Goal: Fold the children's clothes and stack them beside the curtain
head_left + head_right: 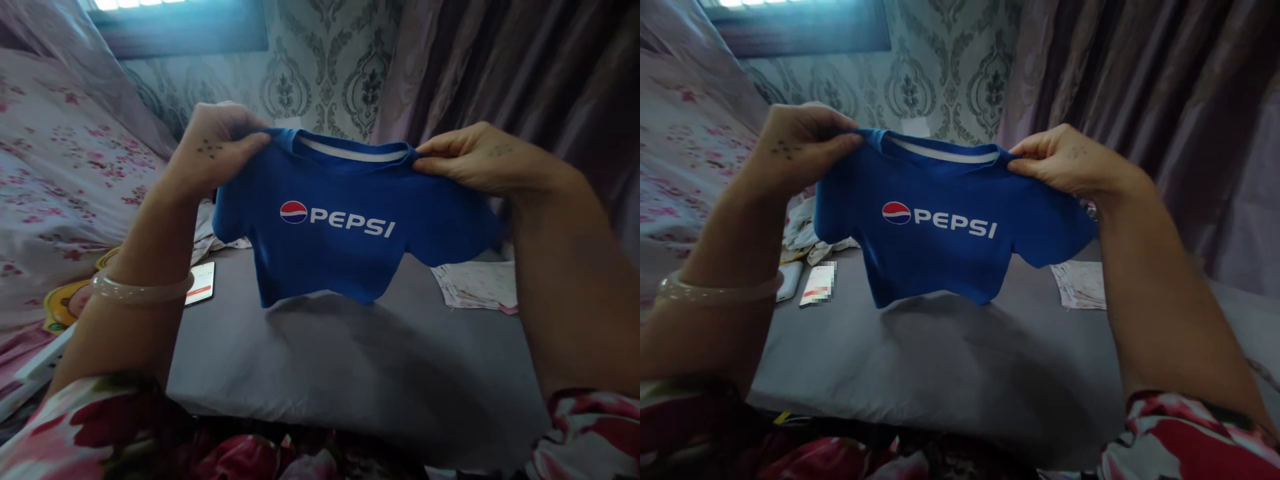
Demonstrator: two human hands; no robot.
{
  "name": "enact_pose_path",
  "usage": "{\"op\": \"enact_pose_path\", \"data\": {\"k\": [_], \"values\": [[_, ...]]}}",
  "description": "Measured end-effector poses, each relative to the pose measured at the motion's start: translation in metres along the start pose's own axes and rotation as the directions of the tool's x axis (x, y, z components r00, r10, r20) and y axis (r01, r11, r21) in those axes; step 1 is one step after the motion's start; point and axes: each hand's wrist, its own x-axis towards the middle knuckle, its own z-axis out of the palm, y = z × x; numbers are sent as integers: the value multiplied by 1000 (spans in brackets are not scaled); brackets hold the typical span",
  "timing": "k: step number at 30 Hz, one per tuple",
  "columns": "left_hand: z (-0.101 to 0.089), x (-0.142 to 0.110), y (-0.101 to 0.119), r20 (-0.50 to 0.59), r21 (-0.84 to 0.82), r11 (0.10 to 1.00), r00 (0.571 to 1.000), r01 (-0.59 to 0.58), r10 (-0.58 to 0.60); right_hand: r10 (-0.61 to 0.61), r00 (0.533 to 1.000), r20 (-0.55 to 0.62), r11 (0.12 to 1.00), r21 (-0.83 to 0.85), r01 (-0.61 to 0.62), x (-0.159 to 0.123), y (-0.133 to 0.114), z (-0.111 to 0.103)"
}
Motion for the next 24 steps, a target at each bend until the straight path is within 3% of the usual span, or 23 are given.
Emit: {"op": "enact_pose_path", "data": {"k": [5, 8, 12, 13, 15, 17, 18, 19, 20, 22, 24], "values": [[25, 5, -24, 32, -57, 996, 996, -76, 78, 29, 999, -25, 999, 30, -28, 20, 24, 9], [49, 5, -44, 52, -92, 996, 999, 8, -3, 23, 999, -41, 1000, -4, -23, 34, 52, 22], [73, 8, -57, 39, -95, 994, 998, 55, -51, -100, 993, -64, 981, -176, 87, 45, 78, 34], [76, 9, -54, 0, -98, 994, 999, 41, -41, -140, 985, -98, 968, -223, 115, 45, 79, 35], [77, 10, -44, -192, -93, 996, 981, -19, 1, -258, 935, -243, 935, -305, 179, 44, 74, 36], [78, 12, -30, -443, -46, 996, 895, -82, 54, -374, 823, -428, 900, -380, 212, 42, 66, 38], [79, 14, -24, -509, -13, 996, 858, -89, 70, -412, 765, -495, 886, -415, 209, 42, 63, 41], [81, 16, -20, -508, 16, 997, 858, -76, 74, -437, 728, -528, 871, -449, 198, 42, 61, 44], [84, 18, -18, -446, 37, 998, 893, -47, 59, -453, 722, -522, 856, -482, 188, 44, 61, 47], [92, 25, -20, -271, 70, 996, 962, 56, -35, -476, 758, -447, 815, -547, 189, 50, 65, 55], [99, 31, -26, -279, 98, 980, 950, 174, -140, -495, 759, -423, 779, -603, 172, 57, 73, 61]]}}
